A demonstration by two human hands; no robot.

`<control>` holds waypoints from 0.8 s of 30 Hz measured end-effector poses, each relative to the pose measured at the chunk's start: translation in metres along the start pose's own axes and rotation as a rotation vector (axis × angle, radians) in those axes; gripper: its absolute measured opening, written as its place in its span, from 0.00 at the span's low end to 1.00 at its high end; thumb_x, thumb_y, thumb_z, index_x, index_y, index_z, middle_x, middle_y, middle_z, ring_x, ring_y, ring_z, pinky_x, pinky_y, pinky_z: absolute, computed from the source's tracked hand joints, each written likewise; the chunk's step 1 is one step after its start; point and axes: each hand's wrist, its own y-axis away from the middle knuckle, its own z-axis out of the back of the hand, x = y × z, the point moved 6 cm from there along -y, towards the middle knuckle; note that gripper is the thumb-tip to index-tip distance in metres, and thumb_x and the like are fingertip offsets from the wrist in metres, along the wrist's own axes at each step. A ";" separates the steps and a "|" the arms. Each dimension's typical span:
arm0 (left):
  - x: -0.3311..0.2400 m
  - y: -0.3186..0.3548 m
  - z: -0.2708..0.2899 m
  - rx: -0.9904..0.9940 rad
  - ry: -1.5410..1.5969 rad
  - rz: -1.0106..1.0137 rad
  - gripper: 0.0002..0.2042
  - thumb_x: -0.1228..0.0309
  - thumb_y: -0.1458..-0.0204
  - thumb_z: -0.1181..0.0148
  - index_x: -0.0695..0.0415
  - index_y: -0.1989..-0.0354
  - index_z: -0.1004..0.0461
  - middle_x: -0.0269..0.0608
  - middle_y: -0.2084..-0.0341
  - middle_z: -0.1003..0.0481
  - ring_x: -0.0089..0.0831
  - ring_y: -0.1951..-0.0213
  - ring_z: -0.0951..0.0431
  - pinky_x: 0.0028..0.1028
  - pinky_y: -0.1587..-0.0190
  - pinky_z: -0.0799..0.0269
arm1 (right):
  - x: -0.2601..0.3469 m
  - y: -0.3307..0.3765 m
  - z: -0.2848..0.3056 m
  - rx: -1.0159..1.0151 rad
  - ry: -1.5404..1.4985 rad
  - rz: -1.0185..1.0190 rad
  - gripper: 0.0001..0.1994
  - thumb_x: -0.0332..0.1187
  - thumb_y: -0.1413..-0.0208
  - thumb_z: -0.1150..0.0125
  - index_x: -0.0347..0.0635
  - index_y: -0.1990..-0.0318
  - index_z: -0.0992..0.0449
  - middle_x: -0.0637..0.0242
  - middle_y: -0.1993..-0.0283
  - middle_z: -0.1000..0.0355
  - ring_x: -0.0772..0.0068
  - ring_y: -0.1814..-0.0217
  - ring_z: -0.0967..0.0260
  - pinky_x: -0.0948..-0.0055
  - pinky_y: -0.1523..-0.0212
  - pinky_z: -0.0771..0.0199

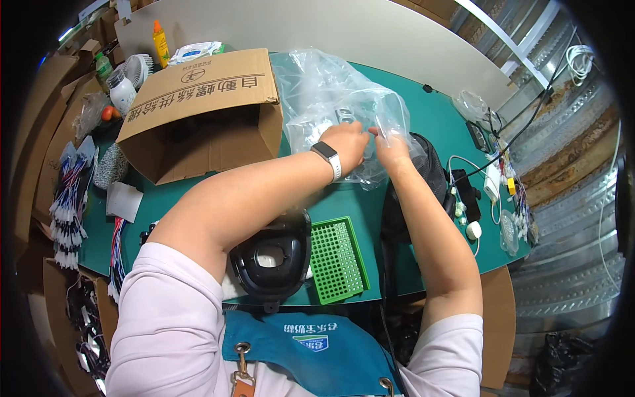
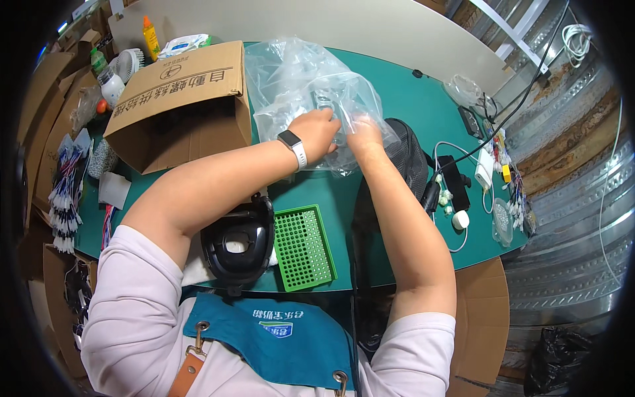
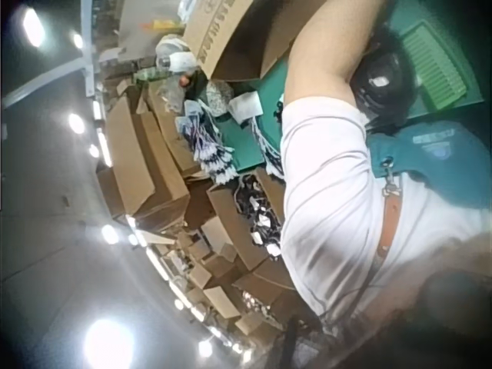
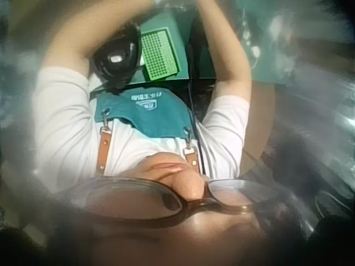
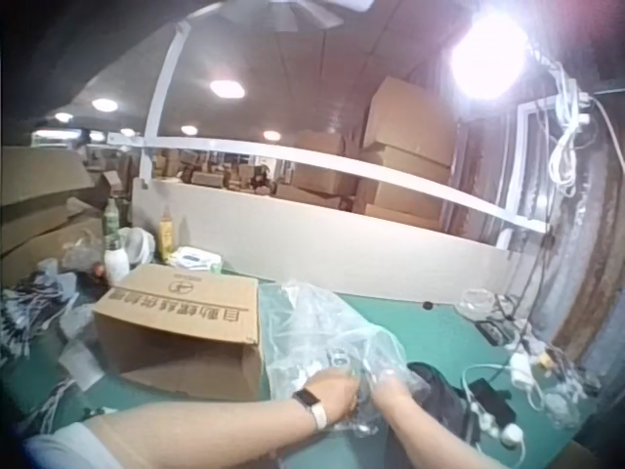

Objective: The person assembles black plastic electronic housings by inserting clear plastic lenses into the frames. They use a black handheld tool to press or secure components inside the housings. The person repeatedly handles the units, placing them into a cardboard box and retrieving them to continue the assembly process.

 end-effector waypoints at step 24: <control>-0.014 0.261 0.227 -0.257 -0.110 0.091 0.17 0.66 0.71 0.34 0.59 0.72 0.31 0.40 0.72 0.34 0.35 0.74 0.33 0.30 0.72 0.36 | 0.035 -0.006 -0.020 0.191 0.359 -0.058 0.18 0.38 0.53 0.43 0.46 0.53 0.28 0.53 0.55 0.30 0.52 0.51 0.33 0.62 0.52 0.34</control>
